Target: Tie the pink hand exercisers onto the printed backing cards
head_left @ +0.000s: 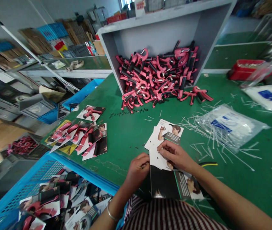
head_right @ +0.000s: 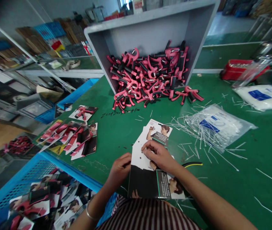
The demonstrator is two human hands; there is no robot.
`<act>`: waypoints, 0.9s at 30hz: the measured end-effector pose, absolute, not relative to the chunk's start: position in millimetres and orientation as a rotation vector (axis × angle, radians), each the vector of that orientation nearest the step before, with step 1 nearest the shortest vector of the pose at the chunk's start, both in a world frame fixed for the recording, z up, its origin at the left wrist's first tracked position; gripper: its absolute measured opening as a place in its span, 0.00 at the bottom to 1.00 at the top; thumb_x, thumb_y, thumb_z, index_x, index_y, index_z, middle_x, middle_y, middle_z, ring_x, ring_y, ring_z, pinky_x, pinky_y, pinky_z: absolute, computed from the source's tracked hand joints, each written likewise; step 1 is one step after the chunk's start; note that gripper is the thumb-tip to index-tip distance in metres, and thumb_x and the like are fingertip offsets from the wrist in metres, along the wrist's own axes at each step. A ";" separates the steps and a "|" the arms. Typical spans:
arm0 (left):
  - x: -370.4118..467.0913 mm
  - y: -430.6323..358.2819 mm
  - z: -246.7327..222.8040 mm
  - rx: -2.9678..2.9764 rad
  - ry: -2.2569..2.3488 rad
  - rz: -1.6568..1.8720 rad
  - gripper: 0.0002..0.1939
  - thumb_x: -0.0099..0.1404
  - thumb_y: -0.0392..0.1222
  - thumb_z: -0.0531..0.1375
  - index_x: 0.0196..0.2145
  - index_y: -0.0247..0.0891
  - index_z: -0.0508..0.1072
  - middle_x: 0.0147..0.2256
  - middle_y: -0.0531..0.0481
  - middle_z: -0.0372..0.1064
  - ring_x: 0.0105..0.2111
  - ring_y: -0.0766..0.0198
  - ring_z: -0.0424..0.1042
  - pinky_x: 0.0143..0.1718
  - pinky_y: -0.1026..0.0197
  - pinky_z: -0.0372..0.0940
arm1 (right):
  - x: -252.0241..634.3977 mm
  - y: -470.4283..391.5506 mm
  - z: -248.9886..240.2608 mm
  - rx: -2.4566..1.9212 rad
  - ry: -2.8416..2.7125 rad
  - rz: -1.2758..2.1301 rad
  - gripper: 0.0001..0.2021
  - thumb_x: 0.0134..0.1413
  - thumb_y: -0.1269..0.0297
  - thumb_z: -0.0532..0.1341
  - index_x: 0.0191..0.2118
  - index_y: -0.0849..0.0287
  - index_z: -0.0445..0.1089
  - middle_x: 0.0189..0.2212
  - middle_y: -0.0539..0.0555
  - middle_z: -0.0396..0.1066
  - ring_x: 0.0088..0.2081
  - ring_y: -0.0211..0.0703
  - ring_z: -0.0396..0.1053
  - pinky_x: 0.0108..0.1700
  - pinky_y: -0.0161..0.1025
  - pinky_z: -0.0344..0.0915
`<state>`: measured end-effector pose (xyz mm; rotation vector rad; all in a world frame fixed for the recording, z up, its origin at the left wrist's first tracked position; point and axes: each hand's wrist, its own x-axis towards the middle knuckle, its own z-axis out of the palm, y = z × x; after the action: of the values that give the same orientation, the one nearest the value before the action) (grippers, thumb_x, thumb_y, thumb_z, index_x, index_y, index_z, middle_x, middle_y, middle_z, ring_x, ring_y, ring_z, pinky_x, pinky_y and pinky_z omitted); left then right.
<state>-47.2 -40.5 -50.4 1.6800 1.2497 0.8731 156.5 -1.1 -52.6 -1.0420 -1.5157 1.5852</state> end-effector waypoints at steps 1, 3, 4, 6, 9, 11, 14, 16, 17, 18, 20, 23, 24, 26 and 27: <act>-45.8 -40.7 -50.4 1.673 1.283 0.881 0.10 0.58 0.28 0.55 0.25 0.35 0.73 0.25 0.52 0.63 0.27 0.67 0.62 0.30 0.68 0.58 | 156.8 -1.0 -52.1 -1.024 -1.494 1.612 0.13 0.58 0.53 0.61 0.39 0.58 0.68 0.30 0.49 0.65 0.29 0.37 0.60 0.31 0.33 0.57; -43.2 -40.7 -49.4 1.640 1.339 0.913 0.09 0.57 0.28 0.55 0.28 0.36 0.75 0.24 0.54 0.61 0.25 0.69 0.60 0.27 0.68 0.56 | 157.5 -0.8 -50.6 -0.988 -1.466 1.648 0.13 0.58 0.53 0.61 0.39 0.58 0.68 0.30 0.49 0.64 0.29 0.37 0.59 0.31 0.34 0.56; -42.2 -40.8 -48.1 1.623 1.342 0.929 0.09 0.57 0.28 0.56 0.30 0.36 0.75 0.25 0.54 0.61 0.24 0.69 0.59 0.27 0.69 0.55 | 157.9 -0.6 -49.8 -0.980 -1.456 1.658 0.13 0.58 0.53 0.61 0.39 0.58 0.68 0.30 0.49 0.64 0.29 0.37 0.59 0.31 0.34 0.56; -41.0 -41.0 -44.8 1.605 1.284 0.942 0.09 0.58 0.29 0.56 0.31 0.36 0.76 0.26 0.54 0.61 0.24 0.69 0.60 0.26 0.69 0.55 | 158.6 -0.3 -48.3 -0.985 -1.429 1.666 0.13 0.58 0.53 0.61 0.39 0.57 0.67 0.30 0.49 0.64 0.29 0.37 0.59 0.31 0.34 0.56; -40.7 -41.6 -42.5 1.567 1.219 0.951 0.08 0.59 0.31 0.57 0.31 0.36 0.77 0.26 0.53 0.61 0.24 0.69 0.61 0.26 0.69 0.56 | 158.8 -0.5 -47.6 -0.999 -1.393 1.678 0.13 0.57 0.52 0.61 0.39 0.57 0.66 0.30 0.48 0.63 0.28 0.36 0.59 0.30 0.34 0.55; -40.7 -41.1 -44.8 1.548 1.250 0.970 0.09 0.59 0.30 0.57 0.32 0.36 0.77 0.26 0.54 0.60 0.24 0.70 0.60 0.26 0.69 0.55 | 158.0 -1.4 -47.8 -0.989 -1.415 1.666 0.12 0.58 0.53 0.61 0.39 0.57 0.67 0.30 0.48 0.63 0.29 0.36 0.59 0.30 0.33 0.55; -40.5 -39.1 -51.2 1.579 1.301 0.951 0.08 0.57 0.29 0.56 0.27 0.35 0.75 0.24 0.54 0.59 0.25 0.69 0.59 0.27 0.68 0.55 | 156.3 -3.4 -48.3 -0.983 -1.482 1.635 0.11 0.59 0.54 0.60 0.39 0.57 0.67 0.31 0.49 0.64 0.31 0.37 0.60 0.32 0.34 0.56; -40.9 -38.2 -53.6 1.588 1.288 0.927 0.09 0.57 0.29 0.56 0.24 0.35 0.74 0.23 0.54 0.58 0.25 0.68 0.59 0.27 0.68 0.56 | 156.0 -4.0 -48.7 -0.990 -1.512 1.611 0.11 0.60 0.55 0.60 0.39 0.57 0.68 0.32 0.50 0.64 0.32 0.38 0.60 0.34 0.34 0.58; -41.4 -38.3 -53.6 1.579 1.268 0.921 0.09 0.57 0.29 0.56 0.24 0.35 0.74 0.23 0.54 0.59 0.25 0.68 0.60 0.27 0.68 0.57 | 156.3 -4.0 -49.1 -0.990 -1.520 1.602 0.11 0.60 0.55 0.60 0.39 0.57 0.68 0.32 0.50 0.64 0.33 0.39 0.61 0.35 0.34 0.58; -42.2 -38.9 -53.0 1.565 1.242 0.919 0.08 0.57 0.30 0.56 0.25 0.35 0.75 0.24 0.53 0.60 0.26 0.68 0.61 0.28 0.68 0.58 | 156.8 -3.7 -49.5 -0.989 -1.524 1.596 0.11 0.60 0.55 0.60 0.39 0.57 0.68 0.32 0.50 0.64 0.33 0.39 0.61 0.35 0.34 0.58; -44.2 -40.7 -50.4 1.532 1.197 0.924 0.07 0.58 0.31 0.57 0.28 0.35 0.76 0.26 0.53 0.61 0.26 0.68 0.62 0.27 0.68 0.58 | 158.3 -2.7 -50.8 -0.998 -1.524 1.591 0.11 0.60 0.54 0.59 0.40 0.57 0.67 0.32 0.50 0.64 0.32 0.38 0.60 0.34 0.34 0.57; -46.5 -43.0 -48.6 1.508 1.196 0.948 0.07 0.59 0.32 0.58 0.31 0.35 0.77 0.27 0.52 0.62 0.25 0.69 0.63 0.26 0.69 0.58 | 159.2 -1.9 -52.6 -1.021 -1.533 1.580 0.12 0.60 0.54 0.59 0.40 0.58 0.67 0.30 0.49 0.63 0.31 0.38 0.59 0.32 0.33 0.57; -46.6 -43.1 -49.5 1.520 1.218 0.951 0.08 0.59 0.31 0.58 0.31 0.35 0.77 0.27 0.53 0.61 0.25 0.69 0.62 0.26 0.70 0.57 | 158.9 -2.1 -53.0 -1.025 -1.548 1.575 0.12 0.61 0.54 0.59 0.40 0.58 0.67 0.30 0.49 0.63 0.30 0.37 0.59 0.32 0.33 0.57; -46.0 -42.4 -52.9 1.561 1.267 0.929 0.08 0.58 0.30 0.57 0.29 0.35 0.77 0.26 0.53 0.60 0.26 0.69 0.61 0.27 0.69 0.57 | 157.5 -2.9 -53.3 -1.023 -1.587 1.563 0.11 0.61 0.55 0.59 0.40 0.58 0.68 0.30 0.49 0.63 0.31 0.37 0.60 0.33 0.33 0.57; -45.6 -41.8 -55.0 1.572 1.282 0.912 0.09 0.58 0.29 0.57 0.28 0.35 0.76 0.25 0.53 0.61 0.26 0.68 0.61 0.28 0.69 0.58 | 156.8 -3.3 -53.5 -1.019 -1.606 1.552 0.11 0.61 0.55 0.59 0.40 0.58 0.68 0.31 0.49 0.64 0.31 0.37 0.60 0.34 0.33 0.58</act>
<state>-45.6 -41.8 -55.0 1.5725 1.2823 0.9117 156.8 -3.3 -53.5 -1.0191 -1.6056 1.5522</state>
